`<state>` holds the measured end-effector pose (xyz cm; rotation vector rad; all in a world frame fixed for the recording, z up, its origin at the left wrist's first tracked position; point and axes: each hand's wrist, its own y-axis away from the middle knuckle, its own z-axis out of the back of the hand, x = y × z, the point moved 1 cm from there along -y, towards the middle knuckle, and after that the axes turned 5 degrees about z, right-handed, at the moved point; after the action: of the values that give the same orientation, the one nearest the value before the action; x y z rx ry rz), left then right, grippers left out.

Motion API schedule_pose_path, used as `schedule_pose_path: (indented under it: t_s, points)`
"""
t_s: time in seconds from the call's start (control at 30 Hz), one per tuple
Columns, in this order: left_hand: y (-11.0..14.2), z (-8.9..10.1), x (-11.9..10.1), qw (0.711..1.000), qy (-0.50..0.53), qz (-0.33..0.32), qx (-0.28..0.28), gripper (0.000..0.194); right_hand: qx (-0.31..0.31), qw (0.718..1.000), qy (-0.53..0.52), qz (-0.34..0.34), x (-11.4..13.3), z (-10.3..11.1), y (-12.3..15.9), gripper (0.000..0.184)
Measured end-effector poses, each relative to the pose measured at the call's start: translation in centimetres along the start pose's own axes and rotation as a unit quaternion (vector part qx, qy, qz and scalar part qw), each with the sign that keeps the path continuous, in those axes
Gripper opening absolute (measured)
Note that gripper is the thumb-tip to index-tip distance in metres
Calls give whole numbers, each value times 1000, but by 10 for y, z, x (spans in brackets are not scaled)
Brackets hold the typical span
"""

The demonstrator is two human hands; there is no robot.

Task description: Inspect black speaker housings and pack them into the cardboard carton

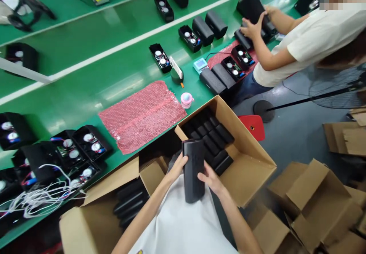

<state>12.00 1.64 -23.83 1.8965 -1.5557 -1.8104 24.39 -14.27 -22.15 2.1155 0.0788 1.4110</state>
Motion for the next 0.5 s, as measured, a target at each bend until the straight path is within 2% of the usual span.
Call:
schedule_pose_path:
  t_s: [0.07,0.13,0.2,0.27,0.3,0.37,0.5]
  points:
    - [-18,-2,-2,998,-44,-34,-5,92,-76,995,46,-38,-12,41,-7,103]
    - [-28,4,2,995,-78,-50,-32,89,-149,980,108,-72,-27,91,-20,107]
    - [-31,17,13,991,-101,-42,-75,79,-201,959,174,-99,-43,138,-44,103]
    - [-30,35,31,986,-116,-19,-121,71,-217,940,234,-122,-62,174,-79,90]
    - [-27,45,41,982,-122,-4,-142,69,-209,934,258,-132,-72,185,-101,82]
    - [-20,66,61,975,-127,28,-180,66,-165,931,291,-146,-95,192,-150,67]
    - [5,103,97,953,-112,87,-267,66,-75,926,328,-171,-141,166,-251,52]
